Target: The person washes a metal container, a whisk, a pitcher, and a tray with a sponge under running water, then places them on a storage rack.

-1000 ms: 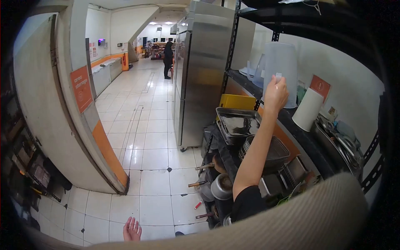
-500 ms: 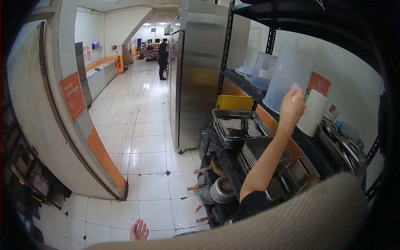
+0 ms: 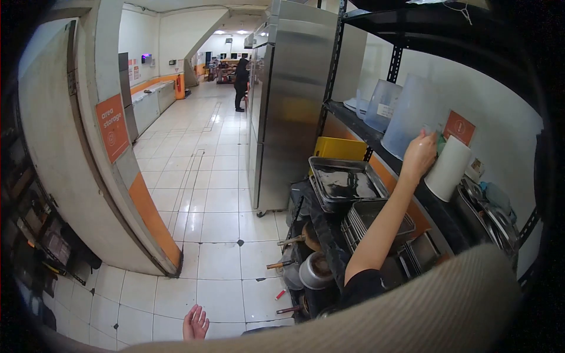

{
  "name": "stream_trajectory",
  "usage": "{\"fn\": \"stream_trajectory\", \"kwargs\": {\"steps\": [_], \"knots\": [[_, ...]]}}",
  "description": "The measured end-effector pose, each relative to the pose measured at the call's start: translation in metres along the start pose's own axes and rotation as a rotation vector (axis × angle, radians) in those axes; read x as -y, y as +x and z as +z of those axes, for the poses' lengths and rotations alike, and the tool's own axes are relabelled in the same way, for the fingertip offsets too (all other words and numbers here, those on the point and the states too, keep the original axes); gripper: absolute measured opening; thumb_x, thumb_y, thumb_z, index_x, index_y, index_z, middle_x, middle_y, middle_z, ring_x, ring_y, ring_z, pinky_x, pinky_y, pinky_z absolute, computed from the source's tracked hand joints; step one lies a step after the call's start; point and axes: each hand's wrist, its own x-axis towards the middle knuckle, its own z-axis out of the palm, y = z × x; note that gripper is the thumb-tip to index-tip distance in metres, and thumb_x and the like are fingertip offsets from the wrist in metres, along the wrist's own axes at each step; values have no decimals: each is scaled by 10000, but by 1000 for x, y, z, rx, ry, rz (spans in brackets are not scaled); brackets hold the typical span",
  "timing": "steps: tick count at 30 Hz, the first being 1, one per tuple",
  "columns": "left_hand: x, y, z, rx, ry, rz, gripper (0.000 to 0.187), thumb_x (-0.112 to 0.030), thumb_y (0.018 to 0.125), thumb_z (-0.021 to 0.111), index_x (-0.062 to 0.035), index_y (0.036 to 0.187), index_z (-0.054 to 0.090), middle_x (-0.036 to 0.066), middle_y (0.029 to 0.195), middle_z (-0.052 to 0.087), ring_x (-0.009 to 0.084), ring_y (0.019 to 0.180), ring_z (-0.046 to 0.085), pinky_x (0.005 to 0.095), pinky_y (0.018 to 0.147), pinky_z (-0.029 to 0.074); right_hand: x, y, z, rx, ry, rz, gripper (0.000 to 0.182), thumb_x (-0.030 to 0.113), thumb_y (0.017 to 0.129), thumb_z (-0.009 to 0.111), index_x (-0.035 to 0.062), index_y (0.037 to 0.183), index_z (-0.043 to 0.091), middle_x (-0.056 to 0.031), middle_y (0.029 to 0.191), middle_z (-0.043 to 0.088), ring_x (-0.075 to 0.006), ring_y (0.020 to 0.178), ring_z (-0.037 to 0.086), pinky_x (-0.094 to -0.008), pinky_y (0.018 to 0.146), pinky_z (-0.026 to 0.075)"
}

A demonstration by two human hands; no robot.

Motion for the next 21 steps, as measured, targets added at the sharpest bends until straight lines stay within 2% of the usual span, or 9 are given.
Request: {"fn": "stream_trajectory", "kwargs": {"steps": [4,7,9,11,14,17,20,21], "knots": [[0,-5,0,-14,-11,18,386,-293,860,480,-114,1201,464,-12,1222,459,140,1041,450,309,841,400,-10,2,18,-203,-185,-5,243,163,847,478,37,1041,553,-207,1123,527,-356,1036,511,-441,880,407],[-1,-6,-4,-14,-15,-3,384,-296,861,480,-119,1201,461,-11,1230,453,141,1050,442,315,850,391,8,-11,12,-240,-118,-188,267,156,835,495,34,1064,554,-188,1182,485,-345,1084,476,-438,917,383],[-5,-9,-1,-55,-17,-42,383,-299,862,479,-122,1201,460,-10,1234,451,143,1056,437,319,858,384,32,-29,-4,-187,-23,-360,310,154,811,532,20,1089,557,-155,1273,411,-328,1152,412,-439,972,338],[-1,-7,-7,-5,-23,-29,382,-301,862,479,-123,1200,461,-9,1238,449,145,1061,435,322,867,377,39,-48,2,89,-4,-525,319,123,824,469,-8,1103,550,-142,1263,428,-290,1239,335,-470,1014,275],[2,-11,-14,38,-13,-30,382,-302,864,477,-125,1203,460,-8,1241,447,146,1065,434,322,872,375,20,-64,19,234,-198,-497,290,126,816,474,-26,1034,590,-127,1257,445,-281,1235,345,-481,1013,268],[9,-24,-16,70,20,-40,383,-300,865,478,-125,1205,460,-6,1243,445,146,1070,433,318,875,375,0,-63,3,227,-260,-546,271,147,814,486,-8,992,619,-122,1256,452,-279,1213,374,-478,1005,280],[19,-46,-19,131,85,-88,383,-298,864,482,-124,1205,465,-5,1234,452,144,1067,439,315,877,376,-15,-75,-32,470,-258,-709,307,223,799,557,-13,991,603,-162,1233,469,-295,1207,381,-458,985,315],[23,-54,-22,158,111,-111,383,-297,863,483,-124,1205,467,-4,1230,457,143,1064,442,313,878,376,-22,-86,-55,543,1,-762,309,216,797,557,-23,989,599,-174,1211,484,-307,1183,403,-430,978,330]]}}
